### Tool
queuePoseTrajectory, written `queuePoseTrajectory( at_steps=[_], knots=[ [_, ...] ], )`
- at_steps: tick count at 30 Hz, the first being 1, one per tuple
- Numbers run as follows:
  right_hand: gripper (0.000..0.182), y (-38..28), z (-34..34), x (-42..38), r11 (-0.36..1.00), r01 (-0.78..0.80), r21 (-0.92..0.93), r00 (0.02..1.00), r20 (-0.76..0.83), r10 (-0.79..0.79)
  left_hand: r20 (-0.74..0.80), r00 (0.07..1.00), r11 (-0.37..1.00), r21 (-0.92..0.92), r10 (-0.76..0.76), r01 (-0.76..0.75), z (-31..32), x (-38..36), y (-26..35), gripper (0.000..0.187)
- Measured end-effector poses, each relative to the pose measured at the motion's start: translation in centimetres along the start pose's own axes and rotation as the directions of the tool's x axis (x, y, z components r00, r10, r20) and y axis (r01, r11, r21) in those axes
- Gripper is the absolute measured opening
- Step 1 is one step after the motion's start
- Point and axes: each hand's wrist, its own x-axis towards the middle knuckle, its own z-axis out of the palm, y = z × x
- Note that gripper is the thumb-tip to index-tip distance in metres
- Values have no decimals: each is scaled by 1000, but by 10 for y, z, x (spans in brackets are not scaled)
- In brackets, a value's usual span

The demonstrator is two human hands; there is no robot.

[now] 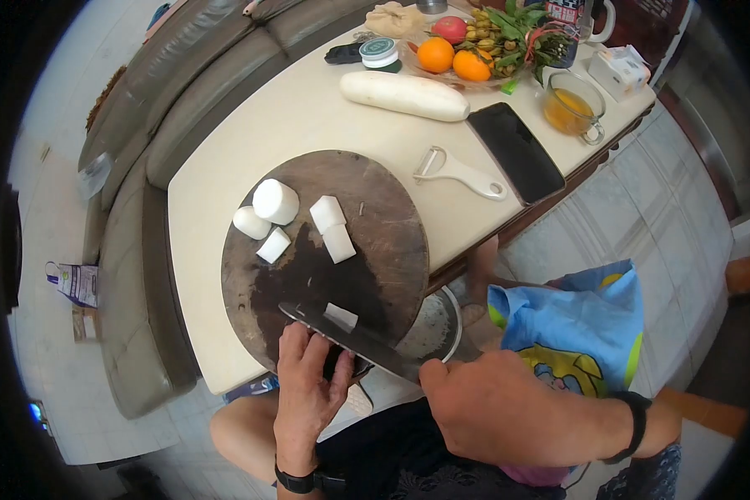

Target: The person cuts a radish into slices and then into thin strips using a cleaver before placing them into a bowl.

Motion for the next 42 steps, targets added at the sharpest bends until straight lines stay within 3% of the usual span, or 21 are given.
queuePoseTrajectory(
  at_steps=[5, 11, 14, 16, 26, 29, 34, 38, 40, 42],
  knots=[
    [15, -9, 5, -4, 998, -48, 50, 998, -31, 49, -104, 995, 1000, 19, 9, -7, 9, -10, -7, 25],
    [16, -15, -3, -4, 1000, -7, 7, 1000, 29, 7, -159, 971, 979, 124, 179, -160, 9, -23, -15, 32],
    [18, -18, -4, -3, 999, 9, -47, 998, 69, -6, -119, 972, 973, 134, 204, -188, 10, -24, -15, 30],
    [28, -20, -2, -2, 978, 103, -184, 994, 59, -94, -145, 962, 968, 138, 231, -212, 13, -25, -19, 28],
    [25, -22, -6, 9, 993, 83, -87, 989, 126, -71, -142, 975, 984, 56, 173, -166, 16, -30, -21, 27],
    [33, -22, -2, 15, 992, 120, -37, 988, 103, -116, -150, 975, 986, 71, 163, -154, 15, -30, -21, 29],
    [21, -21, 12, 51, 986, 163, 23, 987, -1, -163, -123, 968, 972, 110, 220, -207, 8, -26, -20, 29],
    [24, -22, 21, 47, 991, 129, -21, 986, -107, -130, -128, 967, 973, 108, 218, -205, 10, -28, -21, 28],
    [18, -24, 6, 38, 996, 87, 19, 993, 75, -89, -127, 964, 966, 141, 235, -217, 11, -27, -21, 29],
    [22, -29, 5, 31, 996, 86, -11, 994, 66, -85, -124, 972, 976, 114, 198, -184, 10, -32, -20, 29]
  ],
)
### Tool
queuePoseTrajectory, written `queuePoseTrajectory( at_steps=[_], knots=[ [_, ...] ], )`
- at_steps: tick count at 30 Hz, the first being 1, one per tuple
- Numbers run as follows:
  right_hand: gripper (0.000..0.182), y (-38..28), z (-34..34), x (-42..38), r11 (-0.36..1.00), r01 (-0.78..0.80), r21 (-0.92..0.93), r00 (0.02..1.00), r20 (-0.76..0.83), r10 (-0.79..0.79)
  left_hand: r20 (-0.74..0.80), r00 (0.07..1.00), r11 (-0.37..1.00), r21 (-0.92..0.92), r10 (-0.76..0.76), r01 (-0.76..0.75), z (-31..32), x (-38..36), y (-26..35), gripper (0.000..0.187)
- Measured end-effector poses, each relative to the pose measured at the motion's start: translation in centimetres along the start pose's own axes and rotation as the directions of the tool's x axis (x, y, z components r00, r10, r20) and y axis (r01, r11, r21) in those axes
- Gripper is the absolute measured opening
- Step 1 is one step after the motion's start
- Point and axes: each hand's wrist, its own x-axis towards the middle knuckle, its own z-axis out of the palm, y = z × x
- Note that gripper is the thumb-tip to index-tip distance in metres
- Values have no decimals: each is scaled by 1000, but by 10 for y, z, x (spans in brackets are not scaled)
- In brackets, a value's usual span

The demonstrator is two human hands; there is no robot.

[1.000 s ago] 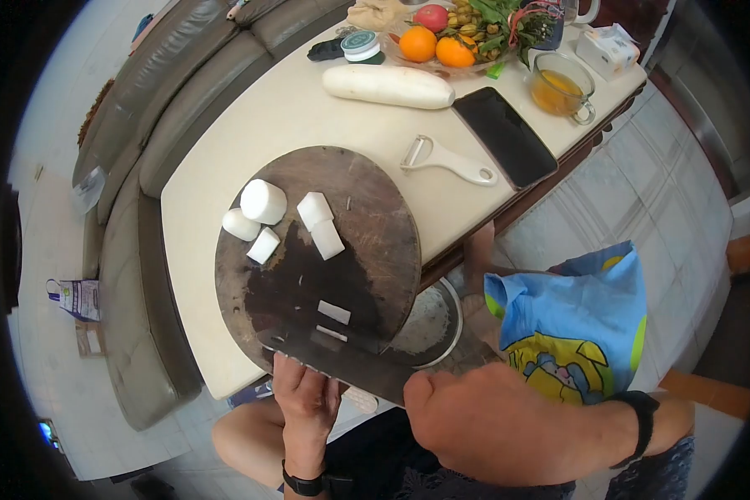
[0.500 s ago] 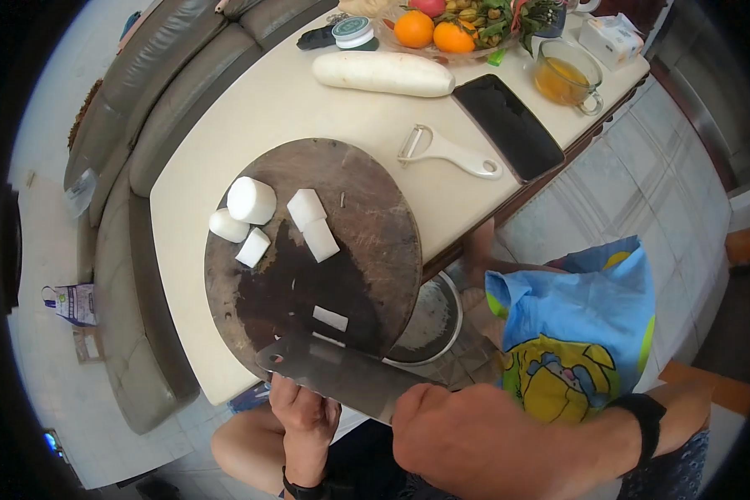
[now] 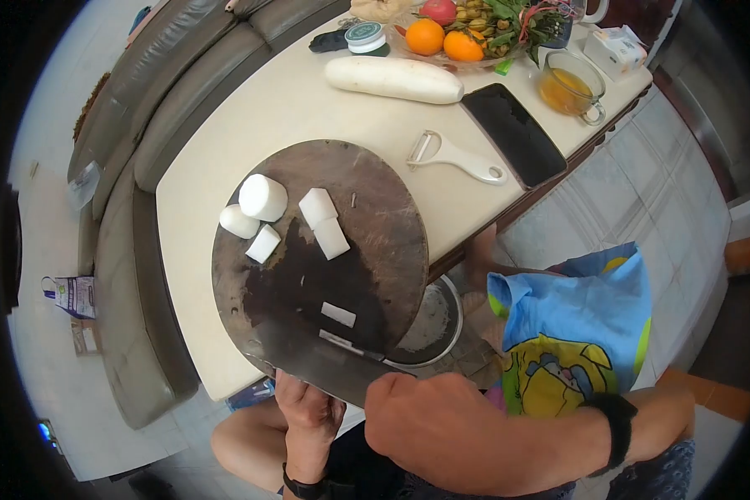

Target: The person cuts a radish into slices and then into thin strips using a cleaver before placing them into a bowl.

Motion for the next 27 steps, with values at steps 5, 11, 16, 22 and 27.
queuePoseTrajectory(
  at_steps=[5, 11, 16, 22, 27],
  knots=[
    [27, 2, 2, -2, 999, -23, -47, 1000, 6, 23, -11, 1000, 1000, -28, -13, 13, 1, 2, 0, 29],
    [22, 7, 17, 20, 996, 87, 29, 986, -144, -82, 8, 1000, 1000, -4, 17, -17, 0, 3, 0, 28],
    [18, 11, 16, 25, 985, 26, 172, 979, -204, 10, -65, 998, 999, -24, 20, -21, 3, 8, 3, 24],
    [18, 4, 5, 3, 993, -50, 105, 998, 30, 47, -27, 1000, 998, -56, 8, -10, 0, 2, 0, 31],
    [17, 2, 12, 10, 998, 3, 65, 998, -59, 0, -22, 1000, 999, -47, 10, -11, -1, 1, 0, 28]
  ],
)
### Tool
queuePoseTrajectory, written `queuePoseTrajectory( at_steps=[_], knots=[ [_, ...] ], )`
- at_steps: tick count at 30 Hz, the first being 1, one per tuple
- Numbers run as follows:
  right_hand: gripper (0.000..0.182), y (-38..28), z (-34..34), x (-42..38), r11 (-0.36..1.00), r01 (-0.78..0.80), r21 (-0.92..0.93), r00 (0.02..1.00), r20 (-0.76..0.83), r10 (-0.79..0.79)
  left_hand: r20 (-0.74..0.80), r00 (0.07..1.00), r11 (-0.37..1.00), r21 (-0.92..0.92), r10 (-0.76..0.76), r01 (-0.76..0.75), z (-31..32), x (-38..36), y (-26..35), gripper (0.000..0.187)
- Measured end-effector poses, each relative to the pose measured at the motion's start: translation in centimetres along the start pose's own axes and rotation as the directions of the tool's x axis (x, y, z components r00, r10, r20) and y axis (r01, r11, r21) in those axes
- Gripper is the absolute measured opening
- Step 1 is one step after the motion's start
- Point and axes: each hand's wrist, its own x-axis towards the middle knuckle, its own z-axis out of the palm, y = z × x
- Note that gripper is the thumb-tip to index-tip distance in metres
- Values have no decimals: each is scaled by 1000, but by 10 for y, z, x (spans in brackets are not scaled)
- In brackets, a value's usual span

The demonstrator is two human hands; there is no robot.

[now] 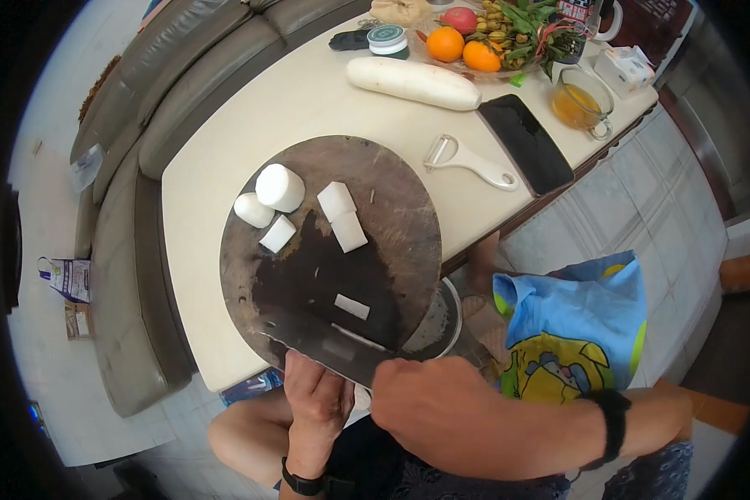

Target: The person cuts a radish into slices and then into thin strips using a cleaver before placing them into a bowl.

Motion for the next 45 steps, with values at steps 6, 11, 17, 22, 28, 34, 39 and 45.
queuePoseTrajectory(
  at_steps=[6, 11, 17, 22, 28, 34, 39, 45],
  knots=[
    [11, -1, 4, 25, 999, -8, -33, 997, -73, 5, -18, 1000, 1000, 24, 21, -20, 1, 1, 0, 24],
    [13, 1, -10, 9, 995, -97, 33, 994, 47, 95, -46, 999, 999, 34, 12, -11, 2, 1, 1, 23],
    [14, 1, -14, 1, 998, -53, -26, 991, 120, 56, -22, 1000, 999, 42, 8, -7, 2, 0, 0, 21],
    [18, -3, 6, 18, 999, 38, -7, 999, -24, -39, 12, 1000, 999, 44, -9, 9, -1, -1, 1, 23],
    [19, 24, 0, 28, 994, -18, 105, 999, -48, 23, -110, 992, 998, -36, -58, 55, -5, 10, 1, 21],
    [16, 29, -32, 21, 816, -77, 574, 989, -57, 133, -315, 821, 855, -384, -476, 349, -17, 15, 2, 20],
    [21, 27, -31, 20, 484, -241, 841, 971, 212, 114, 228, 698, -89, -969, -678, 229, -28, 25, -2, 38],
    [23, 34, -28, 17, 501, -185, 846, 983, 154, 102, 343, 684, -255, -939, -644, 231, -24, 17, -5, 28]
  ],
)
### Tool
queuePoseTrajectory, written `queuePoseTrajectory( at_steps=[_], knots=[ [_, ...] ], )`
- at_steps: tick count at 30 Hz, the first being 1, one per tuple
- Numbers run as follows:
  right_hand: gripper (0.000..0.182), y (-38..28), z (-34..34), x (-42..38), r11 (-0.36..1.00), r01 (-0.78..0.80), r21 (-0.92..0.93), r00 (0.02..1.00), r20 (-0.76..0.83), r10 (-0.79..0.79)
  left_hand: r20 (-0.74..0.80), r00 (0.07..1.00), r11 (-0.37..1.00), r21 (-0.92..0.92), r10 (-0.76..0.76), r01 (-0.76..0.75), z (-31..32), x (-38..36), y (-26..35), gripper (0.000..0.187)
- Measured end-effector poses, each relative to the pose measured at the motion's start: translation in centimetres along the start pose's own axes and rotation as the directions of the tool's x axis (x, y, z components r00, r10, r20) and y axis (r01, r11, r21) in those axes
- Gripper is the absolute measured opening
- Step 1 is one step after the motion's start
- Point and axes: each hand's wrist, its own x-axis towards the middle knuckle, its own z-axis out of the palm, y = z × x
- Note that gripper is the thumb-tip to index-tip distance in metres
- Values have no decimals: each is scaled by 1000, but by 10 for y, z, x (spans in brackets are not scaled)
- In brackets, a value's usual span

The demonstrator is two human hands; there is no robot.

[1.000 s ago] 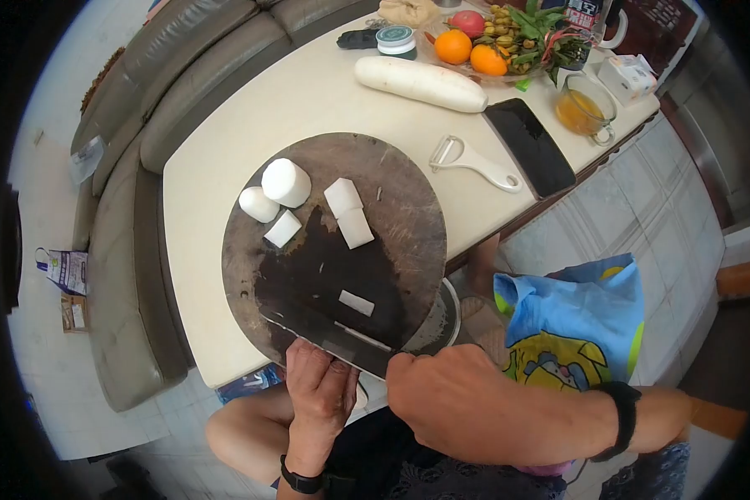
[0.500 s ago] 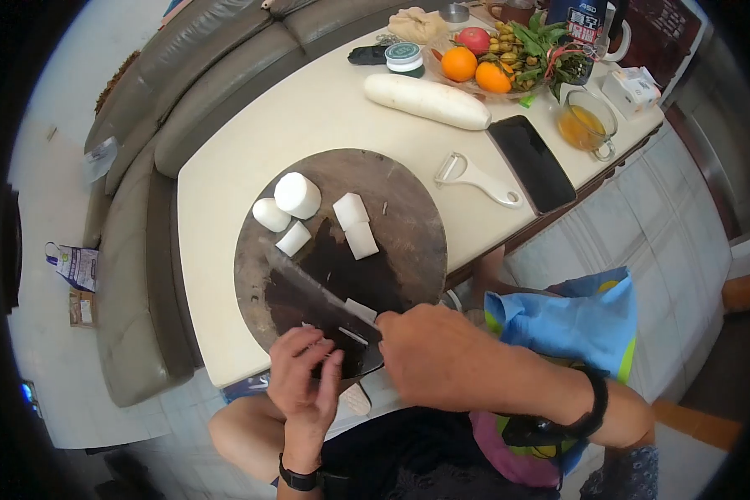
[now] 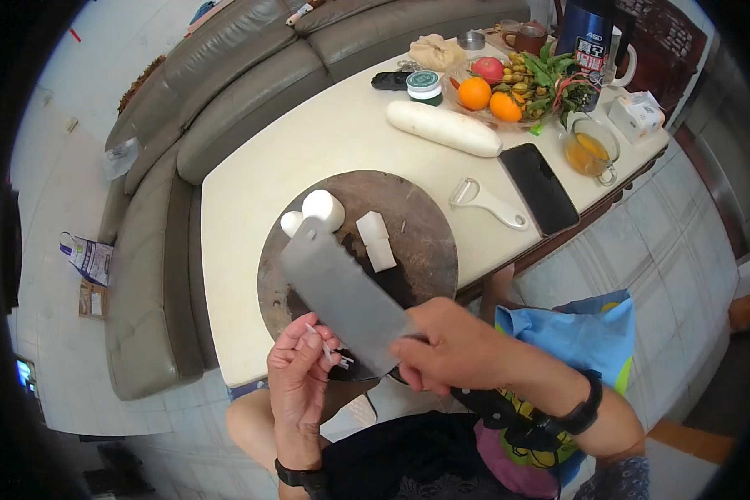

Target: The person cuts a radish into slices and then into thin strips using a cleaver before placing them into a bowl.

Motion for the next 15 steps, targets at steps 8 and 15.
queuePoseTrajectory(
  at_steps=[8, 15],
  knots=[
    [19, -1, -9, -9, 1000, 16, 8, 980, -201, -14, 517, 807, -195, 856, 286, -479, 13, 3, -7, 29],
    [19, -3, -11, -14, 999, 49, 21, 977, -209, -43, 508, 846, -282, 845, 161, -454, 25, 1, -8, 26]
  ],
)
